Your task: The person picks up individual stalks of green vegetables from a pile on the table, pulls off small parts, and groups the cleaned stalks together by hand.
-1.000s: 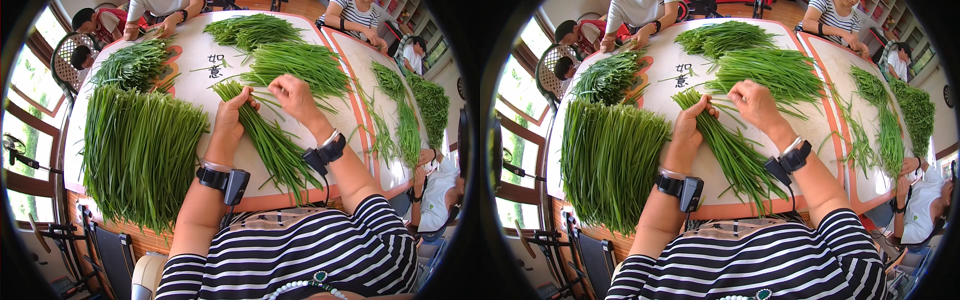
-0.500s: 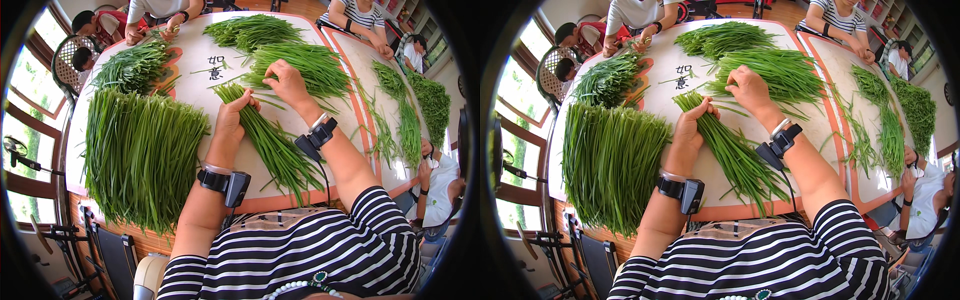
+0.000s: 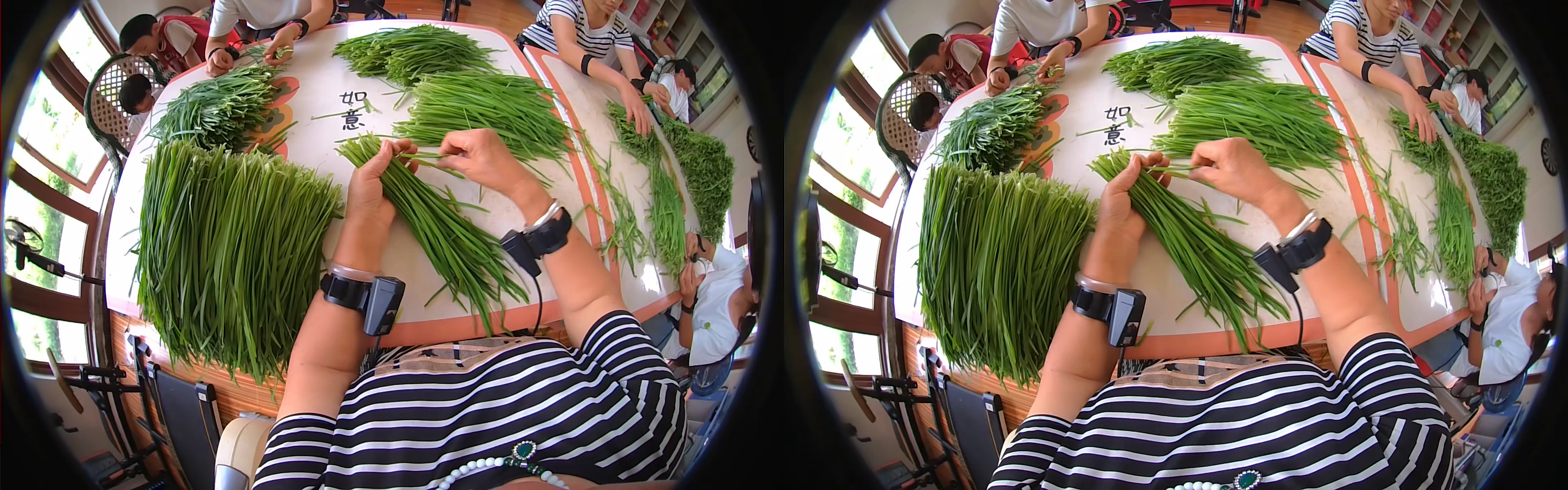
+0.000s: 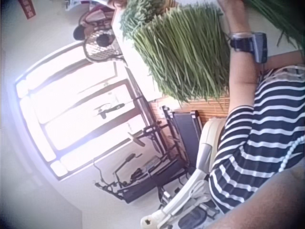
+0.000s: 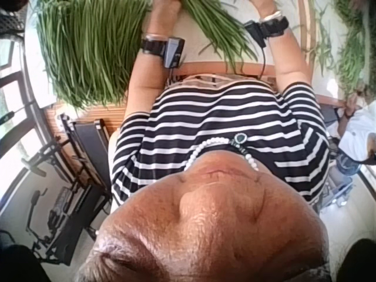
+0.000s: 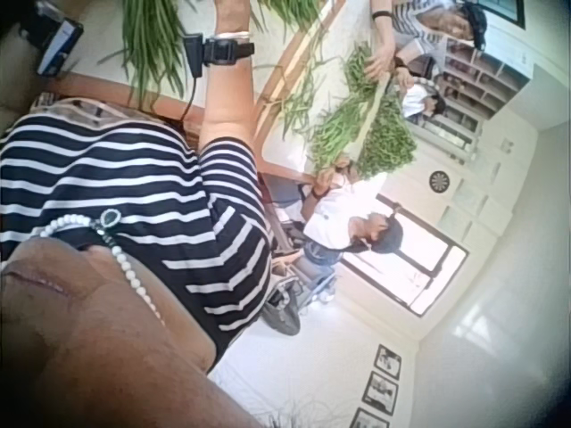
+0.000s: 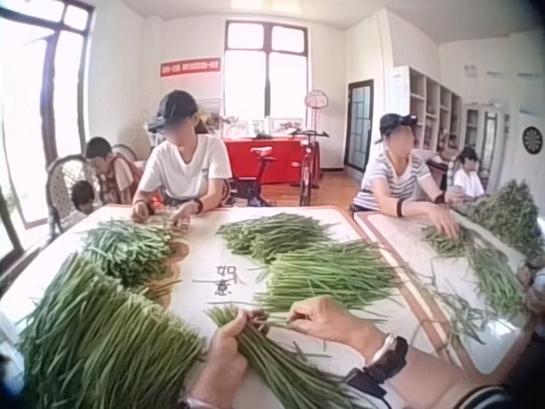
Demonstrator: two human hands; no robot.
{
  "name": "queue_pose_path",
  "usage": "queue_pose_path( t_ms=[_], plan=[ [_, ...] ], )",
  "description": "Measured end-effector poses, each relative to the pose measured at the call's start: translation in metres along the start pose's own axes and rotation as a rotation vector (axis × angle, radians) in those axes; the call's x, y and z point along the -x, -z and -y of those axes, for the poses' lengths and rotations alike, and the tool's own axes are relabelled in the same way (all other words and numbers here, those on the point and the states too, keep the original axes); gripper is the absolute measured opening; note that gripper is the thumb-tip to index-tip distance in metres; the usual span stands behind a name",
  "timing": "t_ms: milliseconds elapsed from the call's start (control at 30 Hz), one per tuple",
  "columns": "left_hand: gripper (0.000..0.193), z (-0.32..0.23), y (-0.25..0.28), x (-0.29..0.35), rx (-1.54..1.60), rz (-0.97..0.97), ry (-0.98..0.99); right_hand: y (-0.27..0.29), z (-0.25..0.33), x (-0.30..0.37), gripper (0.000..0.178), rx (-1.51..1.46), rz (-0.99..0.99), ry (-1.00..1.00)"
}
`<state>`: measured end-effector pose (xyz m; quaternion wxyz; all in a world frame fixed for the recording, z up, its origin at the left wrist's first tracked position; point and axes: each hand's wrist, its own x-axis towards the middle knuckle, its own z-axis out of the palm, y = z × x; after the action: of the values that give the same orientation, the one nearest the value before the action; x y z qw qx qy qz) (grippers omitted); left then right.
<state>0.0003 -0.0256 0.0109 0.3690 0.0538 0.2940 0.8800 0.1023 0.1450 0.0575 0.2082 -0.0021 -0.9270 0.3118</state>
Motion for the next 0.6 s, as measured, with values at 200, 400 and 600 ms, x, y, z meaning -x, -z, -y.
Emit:
queue_pose_path(
  t_ms=[200, 400, 600],
  plan=[
    [0.022, -0.002, 0.012, -0.003, 0.12, 0.063, 0.084, 0.034, -0.02, -0.005, 0.012, -0.113, 0.223, -0.248],
    [0.022, -0.002, 0.008, -0.002, 0.098, 0.036, 0.125, -0.011, -0.021, -0.019, 0.011, 0.224, -0.06, -0.033],
    [0.022, 0.0, 0.007, -0.002, 0.078, 0.057, 0.113, -0.017, -0.022, -0.018, 0.005, 0.236, -0.206, -0.052]
  ],
)
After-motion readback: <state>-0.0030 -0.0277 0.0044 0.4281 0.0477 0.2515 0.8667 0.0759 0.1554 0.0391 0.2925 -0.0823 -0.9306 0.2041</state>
